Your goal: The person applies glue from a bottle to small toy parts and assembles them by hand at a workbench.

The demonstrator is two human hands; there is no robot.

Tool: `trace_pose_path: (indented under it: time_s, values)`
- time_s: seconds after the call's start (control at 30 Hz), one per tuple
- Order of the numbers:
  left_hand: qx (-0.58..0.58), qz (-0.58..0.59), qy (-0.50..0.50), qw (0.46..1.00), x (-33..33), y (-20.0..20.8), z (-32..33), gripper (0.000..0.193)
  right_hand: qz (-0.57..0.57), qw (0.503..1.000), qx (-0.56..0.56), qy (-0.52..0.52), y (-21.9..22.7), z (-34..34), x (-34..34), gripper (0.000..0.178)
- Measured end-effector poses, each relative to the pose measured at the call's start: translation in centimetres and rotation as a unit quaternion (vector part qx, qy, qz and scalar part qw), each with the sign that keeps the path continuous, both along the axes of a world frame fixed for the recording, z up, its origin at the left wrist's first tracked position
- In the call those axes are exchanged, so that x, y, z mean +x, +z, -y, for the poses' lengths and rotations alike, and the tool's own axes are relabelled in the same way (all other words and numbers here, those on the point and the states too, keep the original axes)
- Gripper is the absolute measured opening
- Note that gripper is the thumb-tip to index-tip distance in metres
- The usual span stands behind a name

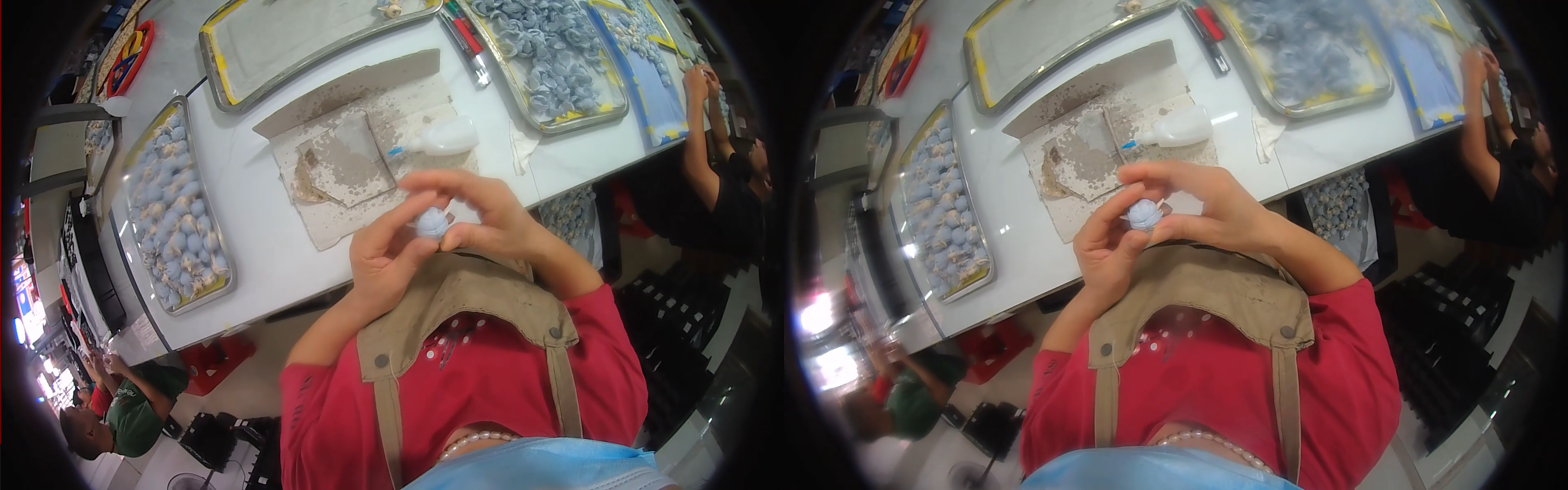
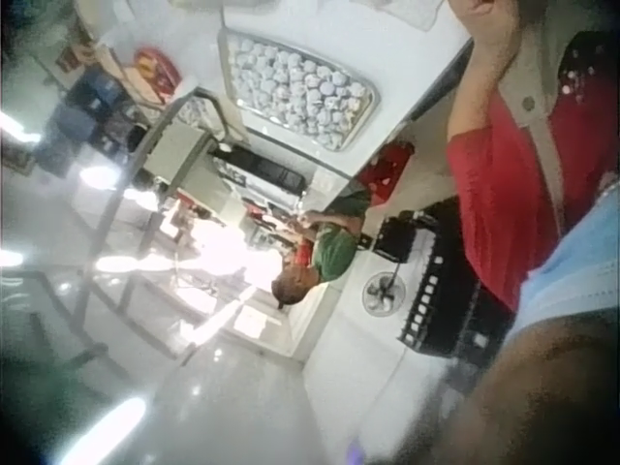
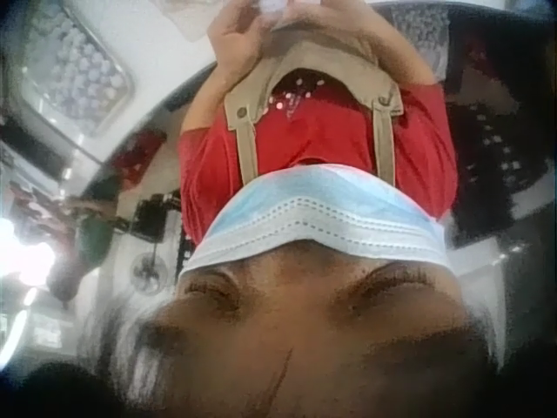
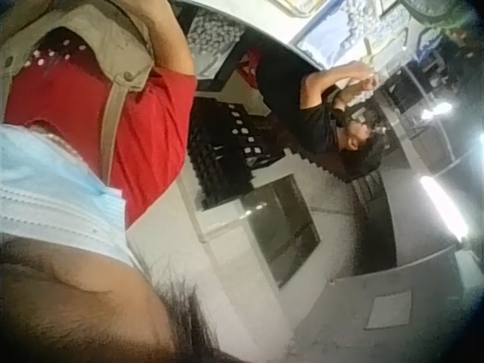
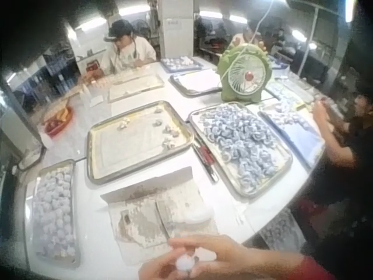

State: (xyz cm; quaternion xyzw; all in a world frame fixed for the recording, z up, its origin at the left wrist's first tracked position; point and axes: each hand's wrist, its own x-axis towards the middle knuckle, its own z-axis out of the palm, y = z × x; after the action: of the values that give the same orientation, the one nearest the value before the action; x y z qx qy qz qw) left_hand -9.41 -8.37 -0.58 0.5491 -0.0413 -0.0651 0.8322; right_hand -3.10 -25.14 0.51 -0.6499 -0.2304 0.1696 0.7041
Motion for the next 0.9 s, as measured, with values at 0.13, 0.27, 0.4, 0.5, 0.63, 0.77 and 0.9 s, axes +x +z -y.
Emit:
trace_pose_path:
  time_s: [0.13,0.27,0.4,0.5,0.63,0.77,0.9]
  values:
    - [0.063,0.03,-0.023,0.997,0.0,-0.8,-0.6,0.043,-0.006,0.995,-0.053,0.085,0.7,0.2,0.4,0.051]
    - [0.074,0.058,-0.016,0.995,0.2,-0.3,-0.7,0.029,0.026,0.994,-0.062,0.082,0.6,0.2,0.4,0.042]
    - [0.086,0.068,-0.018,0.994,0.2,-0.2,-0.8,0.025,0.022,0.995,-0.057,0.076,0.4,0.3,0.1,0.041]
    - [0.086,0.072,-0.011,0.994,0.1,-0.1,-1.1,0.023,0.007,0.995,-0.045,0.085,0.4,0.0,0.1,0.041]
    - [0.132,0.057,-0.041,0.989,0.0,-0.4,-1.7,0.021,-0.016,0.995,-0.04,0.085,0.2,0.0,-0.5,0.036]
    - [0.066,0.035,-0.043,0.996,-0.1,-0.7,-1.6,0.023,-0.124,0.99,0.021,0.057,-0.3,-0.5,-1.4,0.034]
    - [0.024,-0.019,-0.041,0.999,-0.3,-1.1,-3.0,0.025,-0.12,0.991,-0.005,0.066,-0.9,-1.6,-1.6,0.037]
